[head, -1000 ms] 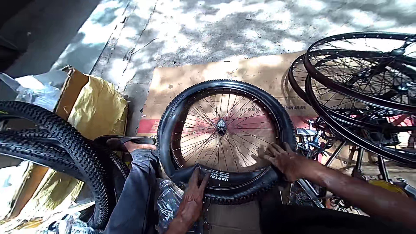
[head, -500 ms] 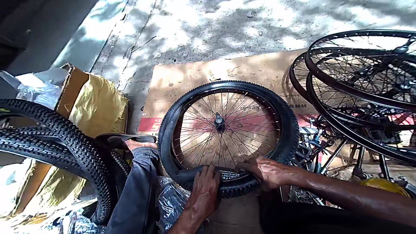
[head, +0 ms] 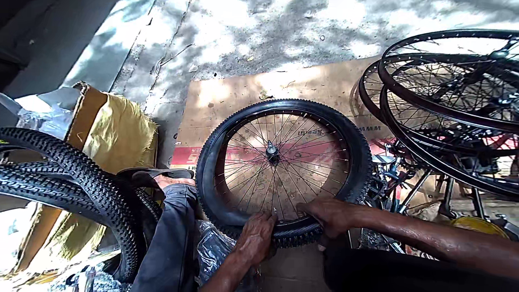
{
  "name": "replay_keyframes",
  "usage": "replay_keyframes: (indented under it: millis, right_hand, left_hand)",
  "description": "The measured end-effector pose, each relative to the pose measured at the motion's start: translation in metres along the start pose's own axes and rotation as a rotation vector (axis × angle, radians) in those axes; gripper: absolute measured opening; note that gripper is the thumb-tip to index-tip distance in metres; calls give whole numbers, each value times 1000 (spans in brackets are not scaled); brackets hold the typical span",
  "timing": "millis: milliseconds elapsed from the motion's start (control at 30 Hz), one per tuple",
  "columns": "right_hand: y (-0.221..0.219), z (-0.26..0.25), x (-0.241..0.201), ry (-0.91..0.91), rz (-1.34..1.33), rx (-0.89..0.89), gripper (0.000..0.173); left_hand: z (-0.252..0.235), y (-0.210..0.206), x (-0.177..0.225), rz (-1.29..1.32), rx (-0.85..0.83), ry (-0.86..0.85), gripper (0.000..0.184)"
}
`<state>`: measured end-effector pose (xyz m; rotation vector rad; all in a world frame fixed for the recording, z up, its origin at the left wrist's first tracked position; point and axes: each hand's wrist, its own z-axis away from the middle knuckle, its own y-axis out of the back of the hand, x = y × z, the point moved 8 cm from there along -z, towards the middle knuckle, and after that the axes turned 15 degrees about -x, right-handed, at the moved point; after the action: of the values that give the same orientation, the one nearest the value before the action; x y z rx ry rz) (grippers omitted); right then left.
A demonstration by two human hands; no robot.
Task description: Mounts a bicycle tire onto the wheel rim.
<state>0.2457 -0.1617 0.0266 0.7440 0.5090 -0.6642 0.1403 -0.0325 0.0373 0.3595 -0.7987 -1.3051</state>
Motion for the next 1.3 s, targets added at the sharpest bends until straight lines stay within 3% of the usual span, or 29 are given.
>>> replay_keyframes:
  millis: [100,200,267,333,400,467,533,600,667,767,867,933,1000,1067,1133,1167,1233,1300]
  right_hand:
    - [-13,-2,5,18,55,26,71]
    - [-30,1,15,9,116,35,66]
    - [-39,6,22,8,172,32,70]
    - [-45,13,25,-27,165,-44,86]
    - [-33,27,14,-62,127,-81,106]
    - [-1,42,-9,-56,158,91,110]
    - [10,44,-12,-47,246,258,121]
    - [-30,29,28,-86,334,175,122]
    - [-55,22,66,-133,412,115,105]
    - [-50,31,76,-171,422,16,90]
    - [-32,49,85,-138,466,66,80]
    - [-18,61,101,-143,513,102,79]
    - [-1,74,126,-212,540,93,79]
    - [13,83,138,-400,464,-8,86]
    - [17,80,104,-440,366,-46,109]
    - [17,73,71,-322,319,30,113]
    - [2,52,9,-13,179,209,98]
    - [-26,27,-13,74,147,187,70]
  left_hand:
    - [-20,-21,1,100,-191,24,79]
    - [-28,-33,17,137,-173,-37,91]
    - [-28,-34,24,226,-75,-112,81]
    - [-30,-32,29,335,8,-122,68]
    - [-42,-41,37,301,-102,-84,86]
    - [-60,-62,46,173,-317,-59,115]
    - [-74,-79,49,124,-352,-56,119]
    - [-77,-84,50,175,-245,-44,104]
    - [-77,-78,51,221,-114,-32,93]
    - [-75,-64,63,202,-23,-54,86]
    - [-47,-37,72,94,167,-156,81]
    - [-4,-32,55,-45,437,-177,71]
    - [42,-42,17,-173,655,-81,59]
    - [67,-54,-28,-198,668,-16,69]
    - [71,-60,-53,-176,543,-31,91]
    - [64,-58,-54,-167,473,-53,99]
    - [41,-51,-40,-156,351,-48,108]
    - [14,-38,-21,-159,263,12,99]
